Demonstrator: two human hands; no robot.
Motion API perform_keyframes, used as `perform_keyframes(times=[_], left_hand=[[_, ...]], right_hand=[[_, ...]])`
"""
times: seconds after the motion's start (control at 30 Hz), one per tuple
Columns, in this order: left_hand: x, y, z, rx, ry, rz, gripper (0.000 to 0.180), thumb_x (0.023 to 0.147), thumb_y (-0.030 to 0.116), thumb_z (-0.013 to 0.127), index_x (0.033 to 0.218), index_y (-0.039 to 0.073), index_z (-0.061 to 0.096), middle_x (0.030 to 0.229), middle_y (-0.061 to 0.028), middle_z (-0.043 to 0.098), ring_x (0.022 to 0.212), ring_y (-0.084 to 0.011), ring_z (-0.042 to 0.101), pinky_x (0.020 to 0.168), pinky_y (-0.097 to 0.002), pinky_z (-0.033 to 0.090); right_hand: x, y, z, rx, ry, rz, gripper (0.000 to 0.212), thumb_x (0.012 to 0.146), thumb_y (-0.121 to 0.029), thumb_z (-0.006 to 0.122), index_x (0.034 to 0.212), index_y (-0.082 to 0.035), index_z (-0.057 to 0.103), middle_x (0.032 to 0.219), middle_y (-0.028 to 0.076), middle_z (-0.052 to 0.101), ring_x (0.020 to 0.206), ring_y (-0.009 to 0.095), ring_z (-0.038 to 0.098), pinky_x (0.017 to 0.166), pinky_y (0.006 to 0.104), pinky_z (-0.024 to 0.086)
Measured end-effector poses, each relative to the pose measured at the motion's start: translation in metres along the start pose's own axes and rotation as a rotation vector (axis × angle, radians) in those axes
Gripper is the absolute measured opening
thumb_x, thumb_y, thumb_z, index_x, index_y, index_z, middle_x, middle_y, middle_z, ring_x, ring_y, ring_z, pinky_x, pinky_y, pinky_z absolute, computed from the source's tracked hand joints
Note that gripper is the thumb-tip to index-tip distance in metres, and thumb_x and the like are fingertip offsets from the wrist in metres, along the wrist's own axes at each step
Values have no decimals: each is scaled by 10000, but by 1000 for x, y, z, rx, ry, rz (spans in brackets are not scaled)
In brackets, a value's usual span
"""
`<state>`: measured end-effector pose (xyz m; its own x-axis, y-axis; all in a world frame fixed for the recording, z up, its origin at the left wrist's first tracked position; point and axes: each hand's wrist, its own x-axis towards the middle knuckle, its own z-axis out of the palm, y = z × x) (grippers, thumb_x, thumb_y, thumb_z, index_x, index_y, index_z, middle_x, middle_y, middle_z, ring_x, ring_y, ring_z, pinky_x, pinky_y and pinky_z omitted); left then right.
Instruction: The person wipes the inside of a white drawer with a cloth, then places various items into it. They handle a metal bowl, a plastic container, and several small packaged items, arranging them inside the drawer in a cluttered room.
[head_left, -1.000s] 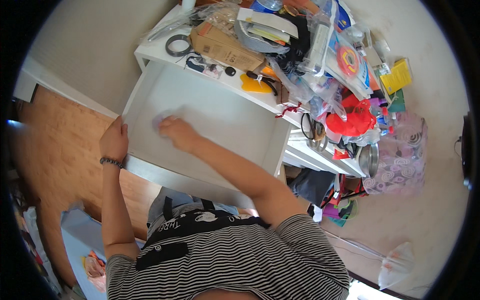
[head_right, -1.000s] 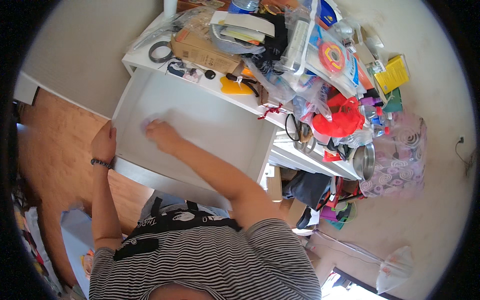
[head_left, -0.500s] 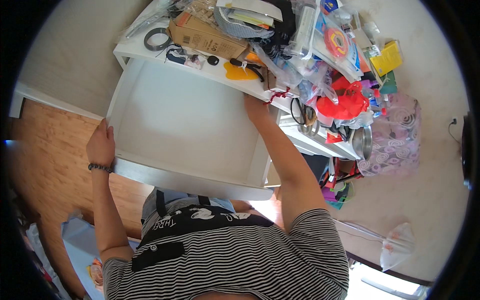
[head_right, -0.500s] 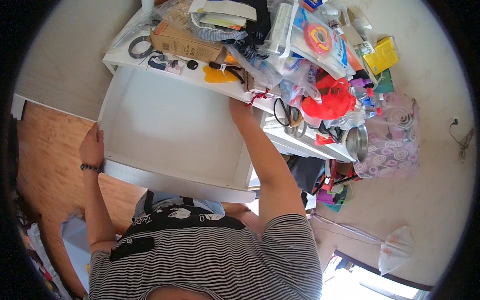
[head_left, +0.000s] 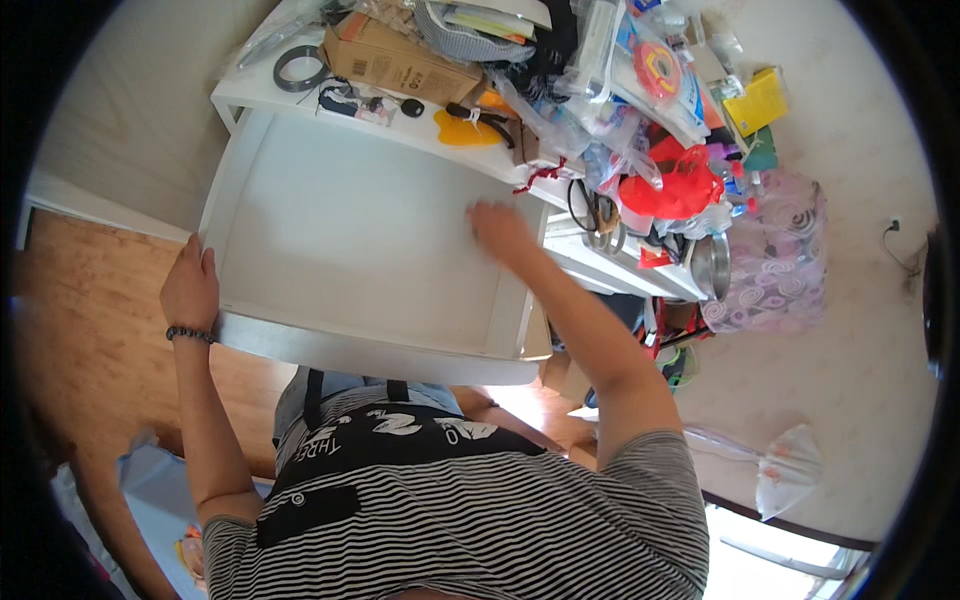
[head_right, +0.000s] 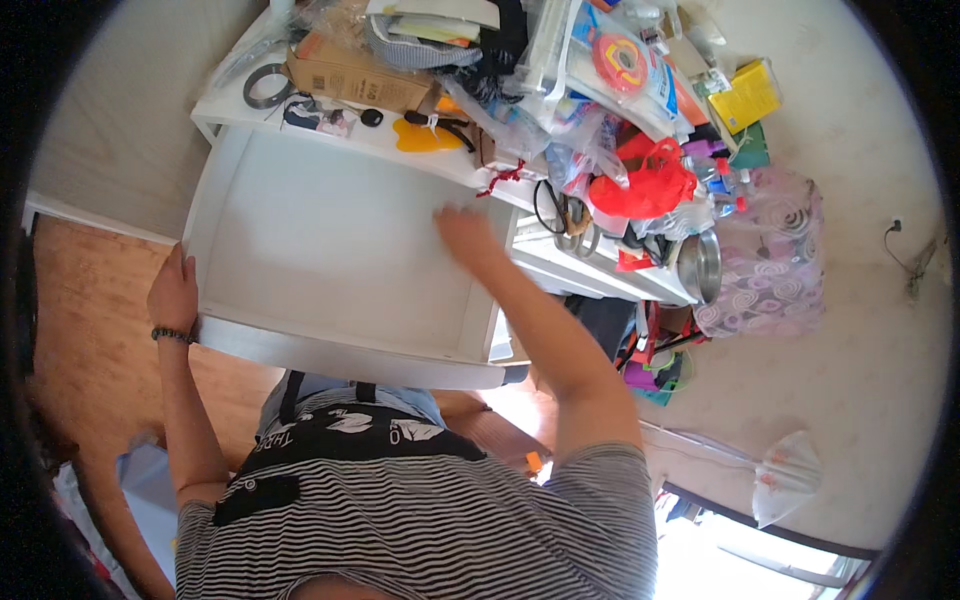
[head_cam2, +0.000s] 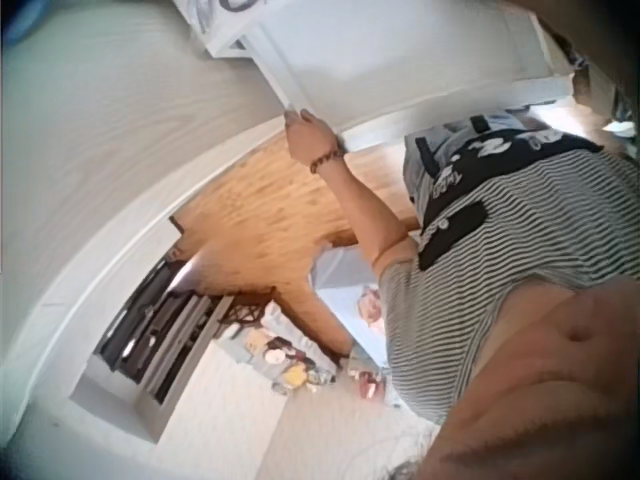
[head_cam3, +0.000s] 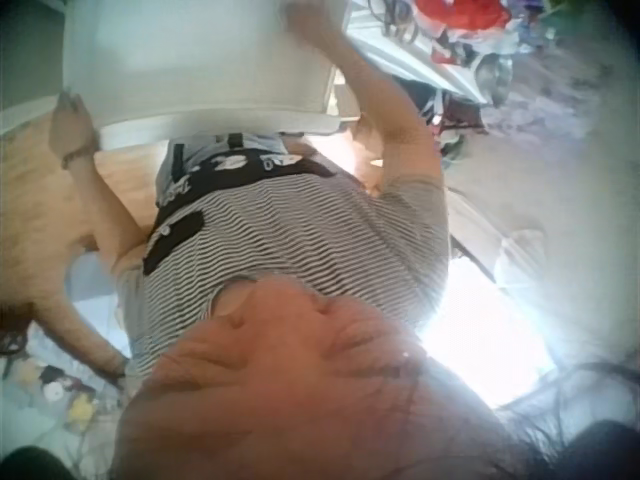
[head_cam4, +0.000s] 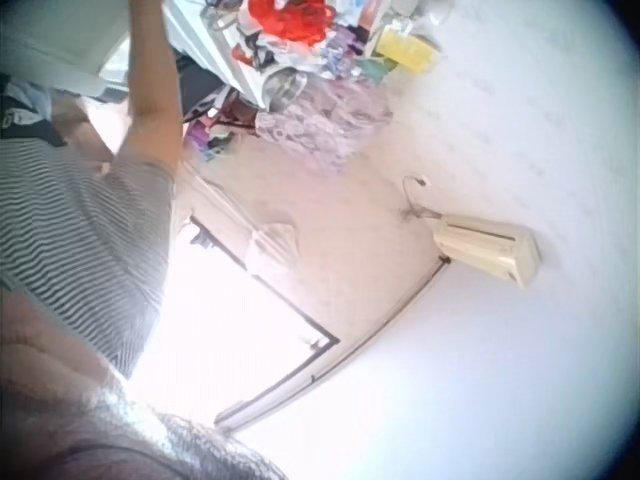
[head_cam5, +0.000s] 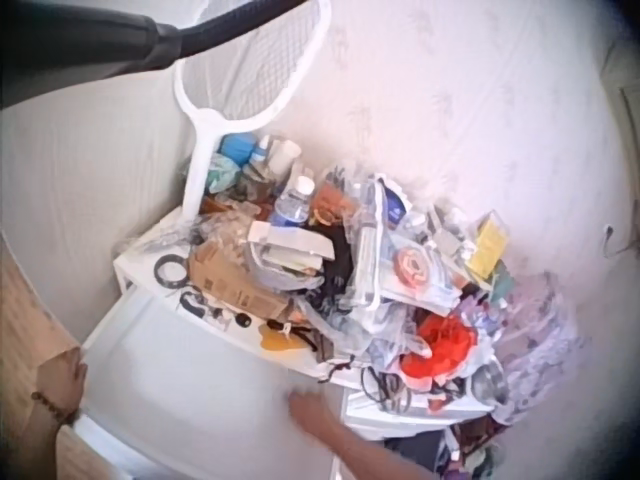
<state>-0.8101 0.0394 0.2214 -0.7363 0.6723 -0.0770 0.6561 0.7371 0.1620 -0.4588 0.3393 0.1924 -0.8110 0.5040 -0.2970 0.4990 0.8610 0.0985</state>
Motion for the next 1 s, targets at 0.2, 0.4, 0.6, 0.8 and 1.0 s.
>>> perform_keyframes(times=[0.2,0.4,0.6,0.8,1.0], left_hand=[[2,-3,2,-26,1,18,352,932,255,444,1228,77,514,1039,-169,628,896,-348,610,713,-441,495],[-1,4,-1,-44,-15,-5,348,930,252,448,1234,91,500,1059,-158,618,904,-348,603,709,-443,494],[0,1,1,-12,-19,-1,345,928,250,450,1230,91,496,1049,-153,620,903,-348,603,703,-444,492],[4,-1,2,12,-19,17,356,932,251,448,1247,90,490,1070,-154,616,921,-344,602,712,-434,496],[1,-1,7,1,21,19,367,937,251,443,1264,90,480,1066,-156,621,920,-344,605,717,-429,500]], right_hand=[[-10,10,65,-198,75,79,180,751,-49,577,927,-50,614,1005,134,589,926,316,586,654,393,527],[-96,-61,36,585,-483,-32,264,691,31,570,934,-72,564,905,128,604,881,295,587,760,381,470],[-4,-4,13,588,323,183,161,730,4,540,872,-69,566,904,159,575,821,341,590,692,416,481],[49,-33,52,667,627,23,418,720,26,528,1129,-54,568,1178,188,540,1114,376,494,934,430,430],[-50,-73,37,639,-93,-313,300,724,-15,563,1009,-84,621,1101,91,595,1066,280,545,875,372,464]])
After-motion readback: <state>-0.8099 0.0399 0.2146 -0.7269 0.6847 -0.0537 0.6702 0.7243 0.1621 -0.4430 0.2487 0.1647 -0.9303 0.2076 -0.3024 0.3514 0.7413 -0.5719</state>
